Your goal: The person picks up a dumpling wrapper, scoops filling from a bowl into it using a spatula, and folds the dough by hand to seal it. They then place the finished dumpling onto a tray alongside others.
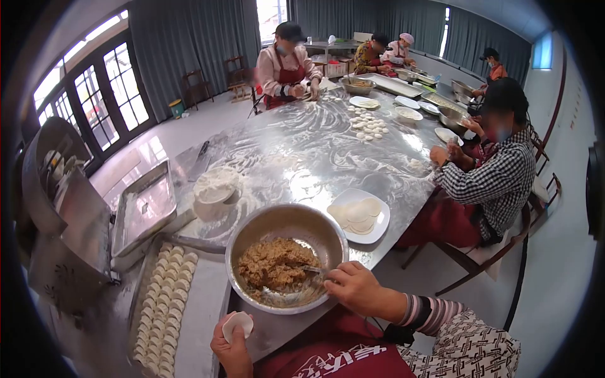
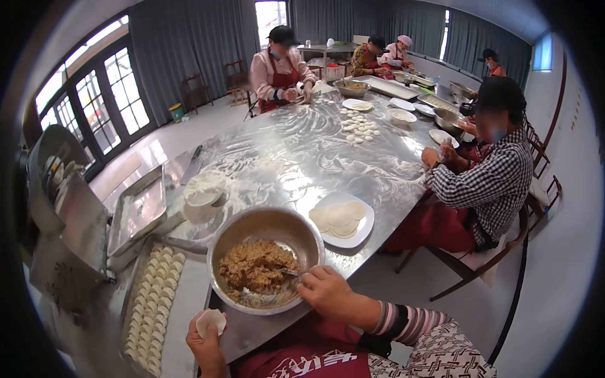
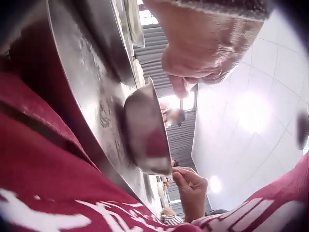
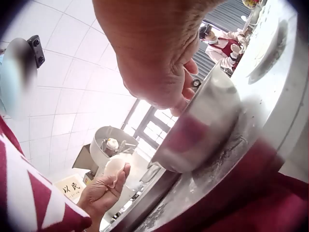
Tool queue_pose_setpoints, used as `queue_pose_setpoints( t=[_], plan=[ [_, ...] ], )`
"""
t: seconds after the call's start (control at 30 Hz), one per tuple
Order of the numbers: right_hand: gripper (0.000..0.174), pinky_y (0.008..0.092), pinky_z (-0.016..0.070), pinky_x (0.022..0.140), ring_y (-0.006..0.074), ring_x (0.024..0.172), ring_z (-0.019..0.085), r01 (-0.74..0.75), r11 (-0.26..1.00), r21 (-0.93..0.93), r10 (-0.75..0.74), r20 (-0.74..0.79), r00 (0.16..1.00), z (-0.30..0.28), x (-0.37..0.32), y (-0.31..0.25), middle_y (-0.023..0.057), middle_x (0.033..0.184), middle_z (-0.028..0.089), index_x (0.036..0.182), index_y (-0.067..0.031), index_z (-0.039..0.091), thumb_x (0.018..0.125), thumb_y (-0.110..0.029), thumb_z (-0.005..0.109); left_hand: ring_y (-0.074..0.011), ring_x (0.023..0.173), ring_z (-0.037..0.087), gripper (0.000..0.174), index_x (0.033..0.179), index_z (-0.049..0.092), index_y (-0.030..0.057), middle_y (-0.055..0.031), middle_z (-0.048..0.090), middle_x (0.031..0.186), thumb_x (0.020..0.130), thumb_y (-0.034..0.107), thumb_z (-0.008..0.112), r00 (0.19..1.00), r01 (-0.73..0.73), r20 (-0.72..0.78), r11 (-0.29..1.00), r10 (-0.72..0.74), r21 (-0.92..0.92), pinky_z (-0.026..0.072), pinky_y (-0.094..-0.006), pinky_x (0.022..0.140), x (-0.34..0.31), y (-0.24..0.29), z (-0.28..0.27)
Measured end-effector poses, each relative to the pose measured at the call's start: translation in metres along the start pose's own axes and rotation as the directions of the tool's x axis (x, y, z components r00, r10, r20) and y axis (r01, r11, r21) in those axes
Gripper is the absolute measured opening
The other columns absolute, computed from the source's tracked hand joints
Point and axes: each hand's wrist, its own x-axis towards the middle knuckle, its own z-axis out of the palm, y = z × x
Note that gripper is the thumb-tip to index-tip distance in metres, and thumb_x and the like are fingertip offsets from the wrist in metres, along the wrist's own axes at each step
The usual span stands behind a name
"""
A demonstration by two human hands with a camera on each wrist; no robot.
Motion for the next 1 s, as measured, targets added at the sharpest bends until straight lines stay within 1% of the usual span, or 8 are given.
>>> queue_pose_setpoints(
  t=[0.03,0.1,0.23,0.5,0.57,0.77,0.93,1.0],
  plan=[
    [0.030,0.0372,0.0463,0.081,0.0257,0.090,0.057,0.008,1.000,0.013,-0.008,0.010,1.000,-0.001,-0.001,0.000,0.0103,0.097,0.059,0.097,-0.0037,0.063,0.070,-0.015,0.064,-0.0268,0.085,0.066,0.019,0.100,0.061,-0.0058,-0.0164,0.064,0.096,0.081,-0.005,0.056,0.975,-0.207,-0.094,0.977,0.201,-0.060,0.0548,-0.0346,0.078,0.000,-0.007,-0.001],
    [0.026,0.0359,0.0466,0.077,0.0249,0.084,0.057,-0.012,0.997,-0.075,0.010,-0.020,1.000,-0.008,0.000,-0.002,0.0086,0.088,0.057,0.093,-0.0028,0.063,0.069,-0.012,0.059,-0.0255,0.087,0.066,0.019,0.102,0.061,-0.0075,-0.0165,0.064,0.099,0.084,-0.005,0.054,0.962,-0.247,-0.111,0.969,0.248,0.018,0.0558,-0.0347,0.079,0.003,-0.014,-0.010],
    [0.027,0.0384,0.0470,0.070,0.0261,0.079,0.060,-0.146,0.986,-0.086,0.143,-0.040,0.989,-0.008,0.000,0.001,0.0099,0.090,0.061,0.095,-0.0034,0.063,0.069,-0.010,0.068,-0.0244,0.084,0.067,0.018,0.105,0.060,-0.0078,-0.0160,0.065,0.097,0.090,-0.002,0.055,0.938,-0.312,-0.120,0.943,0.326,0.118,0.0583,-0.0354,0.073,-0.003,-0.015,-0.022],
    [0.020,0.0403,0.0471,0.063,0.0308,0.071,0.059,-0.339,0.940,-0.026,0.337,-0.063,0.939,-0.001,0.013,0.015,0.0107,0.085,0.059,0.093,-0.0059,0.065,0.073,-0.006,0.070,-0.0230,0.076,0.068,0.018,0.107,0.060,-0.0056,-0.0147,0.066,0.091,0.092,0.005,0.056,0.991,-0.131,-0.032,0.991,0.130,-0.030,0.0588,-0.0326,0.064,-0.015,-0.009,-0.025],
    [0.018,0.0404,0.0468,0.060,0.0309,0.069,0.059,-0.355,0.932,-0.076,0.360,0.064,0.931,0.001,0.011,0.025,0.0118,0.083,0.059,0.090,-0.0049,0.065,0.073,-0.005,0.070,-0.0228,0.076,0.068,0.019,0.108,0.060,-0.0052,-0.0147,0.066,0.091,0.093,0.005,0.055,0.994,-0.110,-0.015,0.993,0.110,-0.036,0.0586,-0.0323,0.065,-0.015,-0.008,-0.024],
    [0.014,0.0379,0.0498,0.061,0.0317,0.071,0.062,-0.160,0.935,0.317,0.235,-0.218,0.947,0.004,0.047,-0.001,0.0136,0.082,0.061,0.089,-0.0022,0.065,0.075,0.000,0.068,-0.0242,0.081,0.069,0.025,0.115,0.053,-0.0057,-0.0178,0.066,0.099,0.094,0.007,0.053,0.992,0.093,0.104,0.980,-0.075,-0.178,0.0579,-0.0321,0.070,-0.013,-0.011,-0.020],
    [0.010,0.0369,0.0501,0.062,0.0309,0.071,0.062,-0.111,0.878,0.466,0.160,-0.066,0.985,0.031,0.064,0.002,0.0128,0.080,0.062,0.086,-0.0016,0.065,0.077,0.001,0.068,-0.0251,0.087,0.068,0.026,0.117,0.051,-0.0055,-0.0201,0.065,0.104,0.095,0.009,0.052,0.969,0.203,0.193,0.943,-0.155,-0.262,0.0580,-0.0343,0.075,-0.013,-0.014,-0.013],
    [0.010,0.0365,0.0502,0.062,0.0306,0.071,0.063,-0.095,0.925,0.369,0.143,-0.106,0.984,0.018,0.071,-0.001,0.0126,0.079,0.062,0.086,-0.0018,0.066,0.077,0.000,0.068,-0.0252,0.087,0.068,0.025,0.116,0.051,-0.0053,-0.0203,0.065,0.104,0.095,0.009,0.052,0.967,0.220,0.188,0.935,-0.171,-0.280,0.0581,-0.0345,0.075,-0.014,-0.012,-0.014]
  ],
)
